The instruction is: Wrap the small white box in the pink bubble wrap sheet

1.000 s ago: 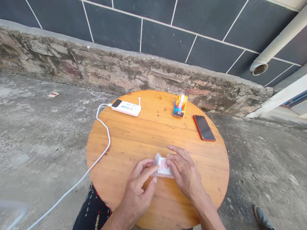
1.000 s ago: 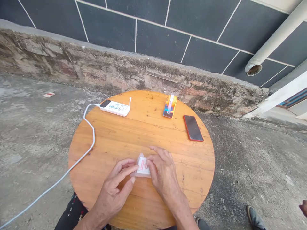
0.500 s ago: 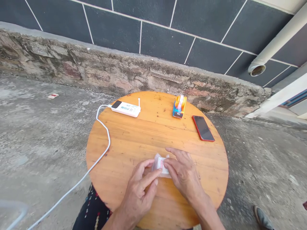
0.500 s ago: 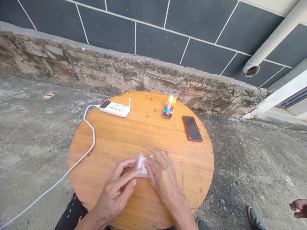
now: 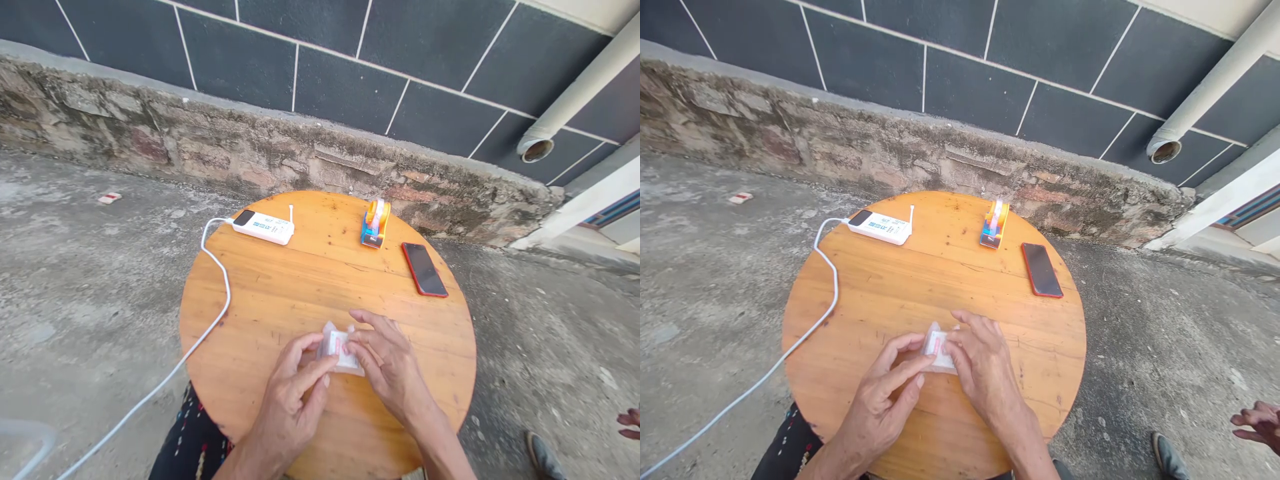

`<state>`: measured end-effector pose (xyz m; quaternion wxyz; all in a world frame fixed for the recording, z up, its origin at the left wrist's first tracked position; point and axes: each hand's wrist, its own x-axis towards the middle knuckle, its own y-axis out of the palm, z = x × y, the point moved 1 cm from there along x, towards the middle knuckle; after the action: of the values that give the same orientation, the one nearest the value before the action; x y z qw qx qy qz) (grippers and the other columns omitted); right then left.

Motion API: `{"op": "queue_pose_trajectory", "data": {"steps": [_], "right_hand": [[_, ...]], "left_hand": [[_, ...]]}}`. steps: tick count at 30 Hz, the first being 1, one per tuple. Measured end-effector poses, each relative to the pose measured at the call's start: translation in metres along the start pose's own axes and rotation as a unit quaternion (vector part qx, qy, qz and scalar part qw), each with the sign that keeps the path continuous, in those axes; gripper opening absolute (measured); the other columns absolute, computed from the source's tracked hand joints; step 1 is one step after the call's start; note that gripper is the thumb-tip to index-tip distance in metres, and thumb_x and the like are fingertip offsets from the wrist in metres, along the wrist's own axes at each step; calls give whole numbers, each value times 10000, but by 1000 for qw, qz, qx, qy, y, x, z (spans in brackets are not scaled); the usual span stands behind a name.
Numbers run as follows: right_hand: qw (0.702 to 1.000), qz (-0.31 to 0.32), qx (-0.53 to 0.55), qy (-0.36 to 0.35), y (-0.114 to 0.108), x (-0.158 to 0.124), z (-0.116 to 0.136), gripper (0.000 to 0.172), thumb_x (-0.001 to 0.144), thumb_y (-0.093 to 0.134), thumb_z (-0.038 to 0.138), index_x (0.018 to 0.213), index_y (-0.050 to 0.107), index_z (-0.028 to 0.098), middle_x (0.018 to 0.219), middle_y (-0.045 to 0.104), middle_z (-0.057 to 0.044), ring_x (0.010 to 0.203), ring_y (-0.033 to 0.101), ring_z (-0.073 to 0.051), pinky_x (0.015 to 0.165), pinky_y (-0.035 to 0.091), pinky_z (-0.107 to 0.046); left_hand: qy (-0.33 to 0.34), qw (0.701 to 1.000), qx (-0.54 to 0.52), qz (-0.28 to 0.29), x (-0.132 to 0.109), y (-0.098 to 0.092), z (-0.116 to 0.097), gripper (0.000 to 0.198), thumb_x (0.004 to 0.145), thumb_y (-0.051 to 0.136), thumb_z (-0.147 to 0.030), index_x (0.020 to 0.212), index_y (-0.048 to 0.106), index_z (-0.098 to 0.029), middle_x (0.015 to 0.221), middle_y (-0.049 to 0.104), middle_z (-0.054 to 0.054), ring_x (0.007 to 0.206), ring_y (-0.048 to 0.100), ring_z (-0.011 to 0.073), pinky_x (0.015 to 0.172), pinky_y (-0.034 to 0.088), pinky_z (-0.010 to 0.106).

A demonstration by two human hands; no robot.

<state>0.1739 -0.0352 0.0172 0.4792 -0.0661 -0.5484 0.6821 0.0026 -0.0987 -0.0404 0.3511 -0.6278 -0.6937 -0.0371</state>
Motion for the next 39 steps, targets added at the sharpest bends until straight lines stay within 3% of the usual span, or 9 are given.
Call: {"op": "queue_pose_trajectory", "data": {"steps": [4, 10, 19, 29, 39], "right_hand": [[998, 13, -56, -34, 0, -1, 5, 115, 893, 560, 190, 986, 624, 213, 1230, 579, -111, 1052, 553, -264, 837, 434, -428], [994, -6, -92, -50, 10, 7, 9, 148, 893, 485, 86, 823, 576, 179, 1141, 624, -117, 926, 580, -242, 780, 434, -414], [999, 27, -26, -12, 15, 9, 2, 149, 922, 400, 121, 821, 474, 204, 1040, 612, -126, 1078, 544, -251, 829, 434, -417], [998, 48, -9, 33, 11, 22, -1, 189, 920, 351, 119, 788, 453, 206, 1061, 592, -121, 1034, 555, -242, 815, 411, -421], [994, 29, 76, 70, 1, 23, 4, 148, 942, 359, 182, 833, 451, 219, 1065, 566, -95, 968, 558, -207, 783, 445, -346]], "left_hand": [[-1, 1000, 0, -2, 0, 0, 1, 424, 848, 460, -40, 1168, 607, -277, 1257, 466, 71, 1125, 536, 200, 914, 511, 352], [-1, 1000, -3, -9, 0, 2, 1, 413, 852, 457, -37, 1160, 612, -265, 1240, 476, 79, 1113, 547, 197, 903, 519, 349], [4, 1000, -8, -16, 0, -1, -2, 389, 846, 458, -30, 1117, 619, -256, 1216, 493, 85, 1097, 551, 199, 892, 529, 362], [7, 1000, 26, -10, 3, 2, -1, 283, 832, 508, -41, 1031, 609, -216, 1151, 533, 90, 1038, 573, 202, 866, 528, 351], [43, 996, 70, -26, 5, 3, -4, 274, 831, 482, -25, 989, 608, -208, 1114, 575, 98, 1003, 595, 202, 837, 530, 341]]}}
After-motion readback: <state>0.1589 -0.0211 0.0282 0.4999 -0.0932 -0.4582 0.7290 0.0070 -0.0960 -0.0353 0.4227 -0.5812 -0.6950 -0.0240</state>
